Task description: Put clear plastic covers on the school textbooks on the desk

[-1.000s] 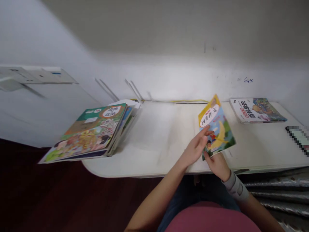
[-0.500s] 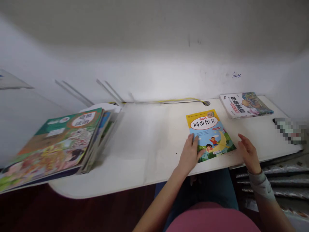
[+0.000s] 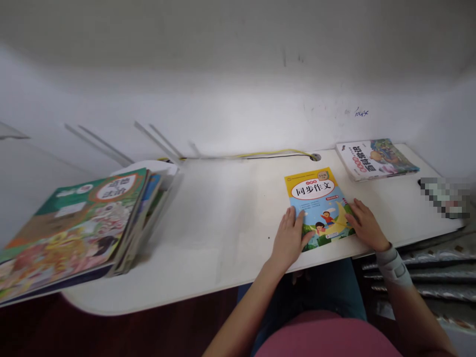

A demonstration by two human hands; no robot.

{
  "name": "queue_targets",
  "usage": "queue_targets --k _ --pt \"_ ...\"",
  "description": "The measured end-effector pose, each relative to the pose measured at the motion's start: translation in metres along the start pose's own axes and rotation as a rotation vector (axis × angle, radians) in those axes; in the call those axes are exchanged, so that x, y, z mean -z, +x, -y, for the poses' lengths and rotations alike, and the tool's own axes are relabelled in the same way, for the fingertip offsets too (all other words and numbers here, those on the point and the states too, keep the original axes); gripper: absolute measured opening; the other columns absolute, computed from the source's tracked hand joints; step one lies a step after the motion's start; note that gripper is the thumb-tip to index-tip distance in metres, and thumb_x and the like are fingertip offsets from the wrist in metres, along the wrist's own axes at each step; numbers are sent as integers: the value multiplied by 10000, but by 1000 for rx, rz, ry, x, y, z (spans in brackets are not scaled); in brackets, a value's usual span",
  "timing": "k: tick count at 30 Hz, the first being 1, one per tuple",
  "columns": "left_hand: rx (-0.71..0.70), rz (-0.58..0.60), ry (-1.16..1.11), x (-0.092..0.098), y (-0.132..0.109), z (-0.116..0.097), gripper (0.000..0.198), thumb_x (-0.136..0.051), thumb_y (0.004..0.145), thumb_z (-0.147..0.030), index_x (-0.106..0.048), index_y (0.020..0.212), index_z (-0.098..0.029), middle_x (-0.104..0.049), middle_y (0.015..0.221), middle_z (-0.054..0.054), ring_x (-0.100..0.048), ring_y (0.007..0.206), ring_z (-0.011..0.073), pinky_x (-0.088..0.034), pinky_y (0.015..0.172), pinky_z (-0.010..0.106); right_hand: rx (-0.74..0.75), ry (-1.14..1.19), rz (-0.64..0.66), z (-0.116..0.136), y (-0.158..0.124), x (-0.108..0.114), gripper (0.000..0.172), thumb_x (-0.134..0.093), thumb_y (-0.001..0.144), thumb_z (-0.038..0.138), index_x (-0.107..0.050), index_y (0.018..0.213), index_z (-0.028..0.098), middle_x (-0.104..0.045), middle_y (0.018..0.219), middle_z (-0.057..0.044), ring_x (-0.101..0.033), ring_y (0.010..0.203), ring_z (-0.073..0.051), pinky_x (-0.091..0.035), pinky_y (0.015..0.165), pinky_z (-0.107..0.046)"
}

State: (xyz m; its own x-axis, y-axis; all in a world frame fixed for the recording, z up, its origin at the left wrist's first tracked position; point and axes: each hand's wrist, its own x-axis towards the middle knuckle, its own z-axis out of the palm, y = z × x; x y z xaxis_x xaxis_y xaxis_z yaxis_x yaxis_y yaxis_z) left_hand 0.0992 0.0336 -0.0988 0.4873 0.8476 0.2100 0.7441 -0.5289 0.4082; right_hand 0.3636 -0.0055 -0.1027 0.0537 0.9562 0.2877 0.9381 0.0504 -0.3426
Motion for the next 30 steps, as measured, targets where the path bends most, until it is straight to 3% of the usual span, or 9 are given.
queue_targets --k 4,8,13,16,19,22,26,30 --pt "-12 15 27 2 0 0 642 -432 866 -535 -426 1324 -84 -310 1437 281 -258 1357 360 -305 1052 537 -25 134 -44 -1 1 1 561 -319 908 536 -548 1218 128 -482 1338 -202 -418 1270 -288 -353 1018 -530" --pt "-16 33 59 2 0 -5 632 -409 881 -520 -429 1329 -74 -295 1438 294 -264 1351 374 -290 1058 533 -14 380 -55 6 2 21 545 -335 909 533 -542 1249 160 -466 1364 -174 -435 1267 -259 -365 1039 -478" --pt "-64 147 9 16 5 -6 630 -390 902 -481 -352 1385 -77 -292 1453 264 -247 1367 331 -289 1074 493 211 575 98 51 12 50 436 -358 936 430 -486 1319 267 -329 1485 -62 -304 1358 -225 -300 1093 -450" --pt "-78 202 39 42 5 10 598 -367 923 -387 -251 1436 -102 -294 1472 209 -233 1381 284 -265 1094 471 361 506 114 89 27 45 492 -467 893 436 -428 1364 296 -205 1534 -41 -210 1393 -249 -274 1102 -471" --pt "26 158 216 72 -2 36 603 -397 902 -299 -214 1456 -148 -243 1504 163 -137 1402 313 -173 1106 543 525 348 118 124 48 32 585 -526 852 477 -380 1392 310 -101 1556 -33 -105 1411 -296 -199 1109 -539" --pt "111 143 356 91 -11 59 613 -400 883 -247 -212 1460 -162 -241 1508 147 -117 1401 334 -160 1092 581 666 228 176 157 74 27 657 -523 835 535 -333 1417 296 -60 1560 -47 -58 1413 -314 -170 1097 -570" --pt "113 199 429 92 -20 75 598 -412 880 -276 -262 1448 -163 -318 1476 155 -127 1396 358 -164 1067 628 876 82 209 201 106 27 593 -487 841 574 -428 1361 294 -114 1555 -51 -36 1416 -303 -143 1095 -571" --pt "139 205 395 82 -23 85 553 -381 909 -382 -317 1428 -203 -321 1481 117 -157 1392 357 -199 1047 644 947 -154 297 218 116 13 427 -433 885 537 -666 1082 238 -393 1447 -92 -250 1366 -318 -167 1075 -588"
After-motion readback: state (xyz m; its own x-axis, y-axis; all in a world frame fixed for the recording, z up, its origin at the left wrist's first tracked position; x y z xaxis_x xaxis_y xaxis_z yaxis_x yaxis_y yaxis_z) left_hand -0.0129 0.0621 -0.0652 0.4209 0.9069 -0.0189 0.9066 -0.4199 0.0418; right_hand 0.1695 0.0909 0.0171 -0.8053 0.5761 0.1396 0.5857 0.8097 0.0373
